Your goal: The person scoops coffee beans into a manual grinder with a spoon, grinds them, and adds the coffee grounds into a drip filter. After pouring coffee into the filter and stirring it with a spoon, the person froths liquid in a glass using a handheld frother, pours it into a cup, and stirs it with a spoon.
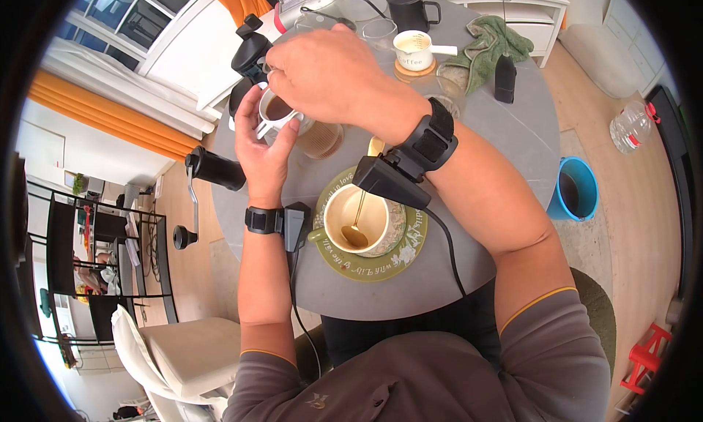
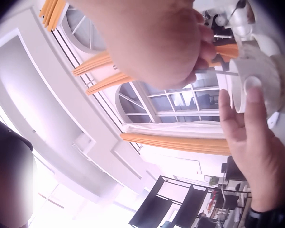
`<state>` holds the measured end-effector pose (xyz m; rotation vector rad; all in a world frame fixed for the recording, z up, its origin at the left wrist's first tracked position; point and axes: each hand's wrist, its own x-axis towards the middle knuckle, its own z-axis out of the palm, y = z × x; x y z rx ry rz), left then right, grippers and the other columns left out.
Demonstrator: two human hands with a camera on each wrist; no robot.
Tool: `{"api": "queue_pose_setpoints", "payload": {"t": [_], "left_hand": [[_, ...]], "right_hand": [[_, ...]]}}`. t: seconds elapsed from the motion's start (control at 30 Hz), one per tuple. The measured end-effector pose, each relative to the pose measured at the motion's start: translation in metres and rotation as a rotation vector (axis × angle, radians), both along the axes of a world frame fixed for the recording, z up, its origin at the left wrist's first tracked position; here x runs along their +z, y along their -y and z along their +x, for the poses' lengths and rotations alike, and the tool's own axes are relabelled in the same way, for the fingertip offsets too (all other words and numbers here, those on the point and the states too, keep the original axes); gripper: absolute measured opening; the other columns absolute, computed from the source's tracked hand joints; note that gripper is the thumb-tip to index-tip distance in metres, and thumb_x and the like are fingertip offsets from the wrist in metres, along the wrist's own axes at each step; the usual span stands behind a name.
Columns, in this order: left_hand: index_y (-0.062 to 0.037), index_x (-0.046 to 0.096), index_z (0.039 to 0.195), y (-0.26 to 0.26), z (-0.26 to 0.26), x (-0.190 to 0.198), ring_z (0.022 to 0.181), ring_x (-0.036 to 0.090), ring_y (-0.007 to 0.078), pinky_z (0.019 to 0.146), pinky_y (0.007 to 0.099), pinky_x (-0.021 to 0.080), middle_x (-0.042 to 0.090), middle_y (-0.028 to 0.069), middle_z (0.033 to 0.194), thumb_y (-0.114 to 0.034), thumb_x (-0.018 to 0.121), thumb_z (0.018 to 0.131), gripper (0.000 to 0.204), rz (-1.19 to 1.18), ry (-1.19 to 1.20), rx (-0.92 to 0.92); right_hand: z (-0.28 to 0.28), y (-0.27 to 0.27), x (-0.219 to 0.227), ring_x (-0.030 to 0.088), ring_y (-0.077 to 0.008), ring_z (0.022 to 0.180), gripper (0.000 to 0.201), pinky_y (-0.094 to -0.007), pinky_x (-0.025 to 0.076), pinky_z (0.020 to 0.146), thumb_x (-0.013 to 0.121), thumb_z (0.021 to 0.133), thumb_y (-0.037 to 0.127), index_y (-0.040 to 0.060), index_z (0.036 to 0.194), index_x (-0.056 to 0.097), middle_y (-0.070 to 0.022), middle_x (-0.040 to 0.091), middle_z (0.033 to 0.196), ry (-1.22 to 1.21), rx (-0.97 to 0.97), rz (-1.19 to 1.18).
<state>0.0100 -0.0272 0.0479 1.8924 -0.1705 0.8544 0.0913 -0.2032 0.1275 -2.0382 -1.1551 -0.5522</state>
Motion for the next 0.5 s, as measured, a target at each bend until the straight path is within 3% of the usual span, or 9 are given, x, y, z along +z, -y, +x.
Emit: {"api": "queue_pose_setpoints", "payload": {"t": [0.5], "left_hand": [[0.0031,0.044,0.146,-0.0021,0.0013,0.0001,0.124,0.059,0.0239,0.109,0.0374,0.046,0.058,0.0172,0.139,-0.008,0.083,0.079,0.079,-0.004,0.016,0.003]], "right_hand": [[-0.002,-0.0012,0.0014,0.067,-0.0333,0.083,0.024,-0.0476,0.044,0.081,0.054,0.092,0.022,0.0056,0.081,0.068,-0.0109,0.071,0.084,-0.066,0.019,0.062]]}}
